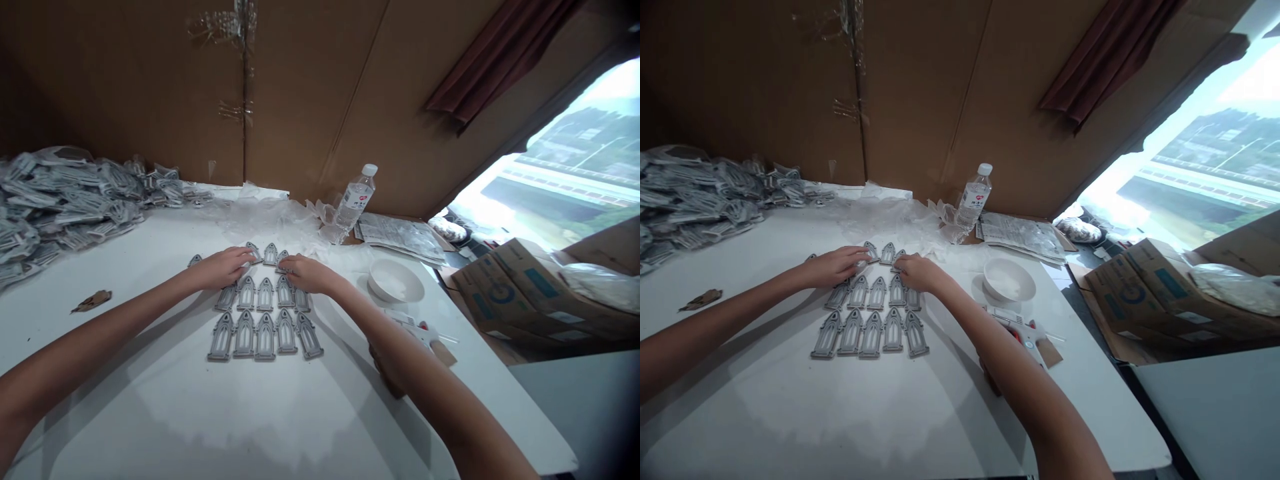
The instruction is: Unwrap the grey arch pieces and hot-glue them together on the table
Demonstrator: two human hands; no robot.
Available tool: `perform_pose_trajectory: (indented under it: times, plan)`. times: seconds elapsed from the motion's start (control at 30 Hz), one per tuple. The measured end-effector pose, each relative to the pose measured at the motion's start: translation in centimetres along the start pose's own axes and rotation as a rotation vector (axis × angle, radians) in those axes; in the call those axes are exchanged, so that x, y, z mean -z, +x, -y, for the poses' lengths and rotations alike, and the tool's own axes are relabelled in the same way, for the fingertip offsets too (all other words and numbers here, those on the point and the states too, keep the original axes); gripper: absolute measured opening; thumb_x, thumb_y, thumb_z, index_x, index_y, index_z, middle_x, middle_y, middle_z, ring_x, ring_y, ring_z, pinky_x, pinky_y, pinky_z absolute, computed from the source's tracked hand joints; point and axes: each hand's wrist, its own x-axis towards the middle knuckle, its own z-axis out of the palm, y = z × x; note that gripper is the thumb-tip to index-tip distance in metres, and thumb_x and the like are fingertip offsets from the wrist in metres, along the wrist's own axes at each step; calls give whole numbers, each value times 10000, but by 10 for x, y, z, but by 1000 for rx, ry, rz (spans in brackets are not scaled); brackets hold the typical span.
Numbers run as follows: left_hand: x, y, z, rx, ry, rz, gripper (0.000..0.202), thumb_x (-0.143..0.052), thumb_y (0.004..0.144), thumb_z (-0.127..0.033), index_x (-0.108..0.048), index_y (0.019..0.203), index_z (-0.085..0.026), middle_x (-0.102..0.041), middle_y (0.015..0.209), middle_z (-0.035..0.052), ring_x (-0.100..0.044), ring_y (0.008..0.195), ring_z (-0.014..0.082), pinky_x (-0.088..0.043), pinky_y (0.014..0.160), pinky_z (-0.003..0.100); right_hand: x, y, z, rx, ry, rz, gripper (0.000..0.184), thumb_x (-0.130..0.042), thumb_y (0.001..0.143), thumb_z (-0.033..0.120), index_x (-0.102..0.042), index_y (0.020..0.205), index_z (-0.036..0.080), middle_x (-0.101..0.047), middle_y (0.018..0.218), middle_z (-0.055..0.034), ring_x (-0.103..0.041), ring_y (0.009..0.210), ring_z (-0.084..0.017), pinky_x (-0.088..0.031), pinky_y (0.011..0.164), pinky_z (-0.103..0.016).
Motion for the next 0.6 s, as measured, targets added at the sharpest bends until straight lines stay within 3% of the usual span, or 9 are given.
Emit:
perform_pose_trajectory:
  times: [0.1,0.23,0.4,0.6]
  plan:
    - [-3,13,-4,-3,13,11,476,-313,943,-240,-420,1400,-159,-326,1517,104,-288,1390,258,-270,1118,411,1,-5,1,36,2,7,392,-426,871,129,-597,1224,125,-554,1320,-104,-525,1185,-221,-378,1029,-338]
    - [-5,19,-6,-25,-9,24,462,-315,949,-251,-430,1388,-161,-429,1450,99,-390,1320,241,-314,1077,383,4,1,5,-14,-48,-7,393,-408,889,158,-579,1242,145,-567,1295,-112,-552,1144,-229,-420,957,-333]
    - [-1,8,-3,-95,-63,12,400,-332,948,-255,-496,1303,-174,-550,1308,92,-503,1182,231,-369,984,343,0,22,7,-35,-102,-46,429,-421,885,189,-536,1297,160,-509,1371,-105,-491,1238,-247,-378,1014,-369]
    - [3,-7,-2,-127,-155,48,384,-341,954,-264,-506,1290,-181,-563,1274,93,-524,1134,233,-383,944,322,-7,28,14,39,-59,12,444,-399,892,197,-531,1316,181,-484,1403,-90,-460,1271,-249,-339,1051,-416]
